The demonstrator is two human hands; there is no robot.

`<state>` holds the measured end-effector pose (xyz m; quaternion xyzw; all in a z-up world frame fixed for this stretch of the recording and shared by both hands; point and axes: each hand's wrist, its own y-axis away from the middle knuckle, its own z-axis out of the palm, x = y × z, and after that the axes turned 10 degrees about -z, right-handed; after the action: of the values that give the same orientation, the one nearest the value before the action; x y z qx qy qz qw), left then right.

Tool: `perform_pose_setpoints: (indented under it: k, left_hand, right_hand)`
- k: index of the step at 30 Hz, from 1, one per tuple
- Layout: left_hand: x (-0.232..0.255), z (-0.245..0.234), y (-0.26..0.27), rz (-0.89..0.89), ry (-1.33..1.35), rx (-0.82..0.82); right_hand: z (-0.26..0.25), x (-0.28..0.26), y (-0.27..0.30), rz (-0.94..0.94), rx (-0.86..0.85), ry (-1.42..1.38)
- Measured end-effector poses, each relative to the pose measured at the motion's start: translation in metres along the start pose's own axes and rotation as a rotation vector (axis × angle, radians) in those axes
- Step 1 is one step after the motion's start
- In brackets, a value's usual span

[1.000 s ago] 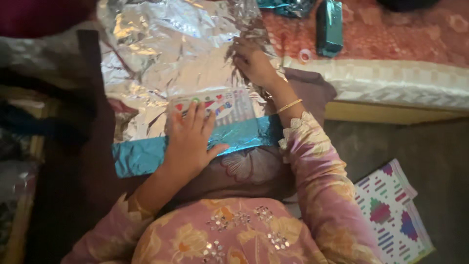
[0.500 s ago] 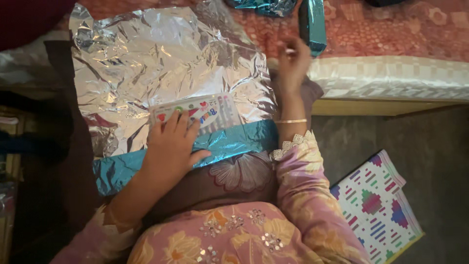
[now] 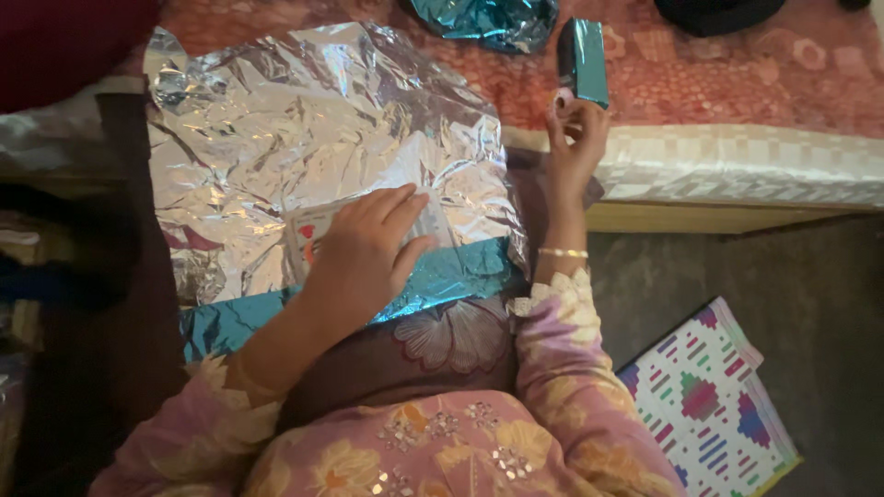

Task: The person wraps a small rectangular box with shiny teal wrapping paper. They fold the paper around the box, smooth the edges, and secure the folds with clear tape. The person uses scissors to trim excess paper and applies tape to seal the package.

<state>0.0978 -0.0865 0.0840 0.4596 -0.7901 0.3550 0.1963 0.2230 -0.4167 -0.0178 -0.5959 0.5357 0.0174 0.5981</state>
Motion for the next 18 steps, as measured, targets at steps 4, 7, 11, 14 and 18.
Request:
perform_pose_setpoints:
  k: [4, 7, 11, 14, 18]
  left_hand:
    - [0.005, -0.002, -0.008, -0.091, 0.241, 0.122]
    - [0.005, -0.006, -0.013, -0.15, 0.451, 0.161]
    - [0.006, -0.01, -0.015, -0.188, 0.61, 0.119]
    - [0.009, -0.012, -0.015, -0.132, 0.783, 0.069]
    - [0.008, -0.019, -0.01, -0.136, 0.829, 0.033]
  right_hand:
    - [-0.017, -0.077, -0.01, -0.061, -0.208, -0.349]
    - [-0.02, -0.131, 0.002, -0.061, -0.296, -0.468]
    - [-0.029, -0.175, 0.02, -0.191, -0.439, -0.439]
    - [-0.029, -0.19, 0.024, -0.246, -0.543, -0.47]
    - [-0.033, -0.202, 0.031, -0.255, -0.587, -0.424]
